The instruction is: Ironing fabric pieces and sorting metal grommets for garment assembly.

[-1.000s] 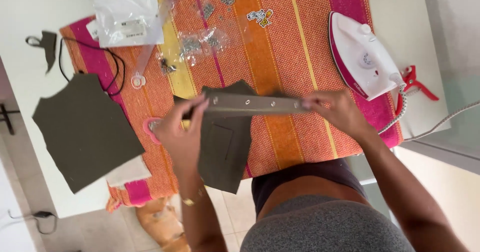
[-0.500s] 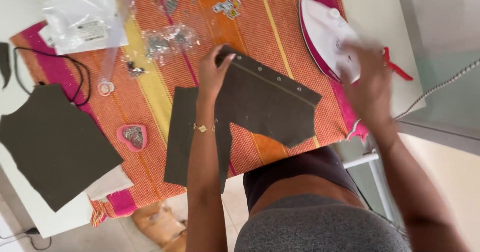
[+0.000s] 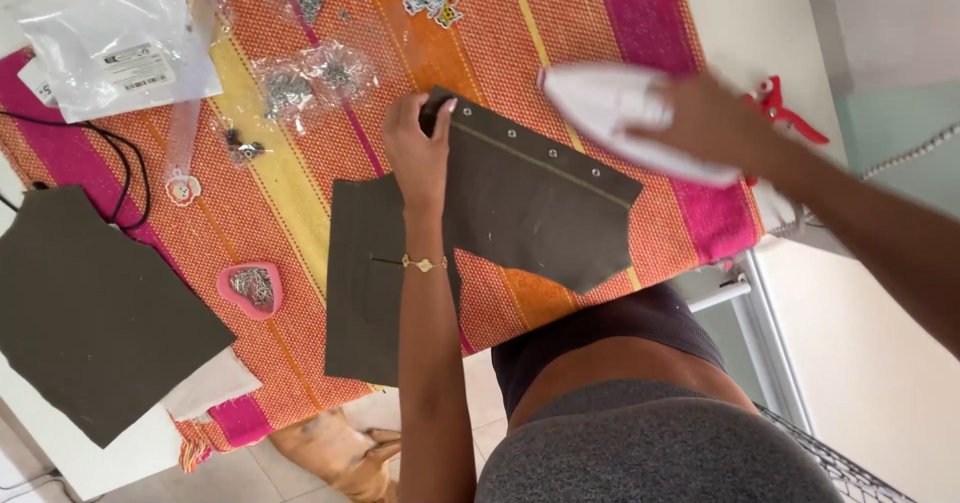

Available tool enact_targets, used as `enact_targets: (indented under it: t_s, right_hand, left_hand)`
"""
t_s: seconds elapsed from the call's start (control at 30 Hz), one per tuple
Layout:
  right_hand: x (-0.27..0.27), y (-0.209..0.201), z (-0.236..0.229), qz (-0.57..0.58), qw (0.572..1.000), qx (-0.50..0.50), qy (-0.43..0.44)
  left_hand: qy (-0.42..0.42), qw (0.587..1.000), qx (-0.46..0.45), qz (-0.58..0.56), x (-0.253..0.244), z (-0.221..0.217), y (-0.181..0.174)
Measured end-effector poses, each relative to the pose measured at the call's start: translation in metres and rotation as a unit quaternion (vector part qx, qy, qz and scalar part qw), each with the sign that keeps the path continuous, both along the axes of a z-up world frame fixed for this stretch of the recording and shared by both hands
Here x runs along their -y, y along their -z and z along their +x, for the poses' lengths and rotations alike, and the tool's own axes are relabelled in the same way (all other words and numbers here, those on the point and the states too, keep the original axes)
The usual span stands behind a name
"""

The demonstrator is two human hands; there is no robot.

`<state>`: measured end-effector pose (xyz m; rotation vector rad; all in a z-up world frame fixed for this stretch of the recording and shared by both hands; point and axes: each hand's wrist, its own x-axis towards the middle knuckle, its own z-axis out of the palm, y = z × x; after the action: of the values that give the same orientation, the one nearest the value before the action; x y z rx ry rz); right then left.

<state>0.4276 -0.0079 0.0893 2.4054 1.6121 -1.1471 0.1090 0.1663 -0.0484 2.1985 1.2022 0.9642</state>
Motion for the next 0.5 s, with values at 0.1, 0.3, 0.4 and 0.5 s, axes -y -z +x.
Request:
enact_targets:
  t_s: [0.1, 0.3, 0.4, 0.5]
  right_hand:
    - [0.007, -0.034, -0.050, -0.041, 0.997, 0.041, -0.059]
    - [0.004, -0.011, -0.060, -0.077, 0.993, 0.048, -0.072]
    - [-0.009, -0.006, -0.066, -0.081, 0.991, 0.079, -0.076]
    - [-0.018, -0.006, -0.067, -0.071, 0.992, 0.083, -0.070]
  left_hand:
    - [-0.045, 0.996, 0.049, -0.056, -0.002, 0.001, 0.007]
    - [-0.048, 0.996, 0.039, -0.063, -0.006, 0.000, 0.009]
    - [-0.075, 0.994, 0.038, -0.073, -0.008, 0.003, 0.010]
    - [-0.073, 0.995, 0.048, -0.058, -0.008, 0.007, 0.001]
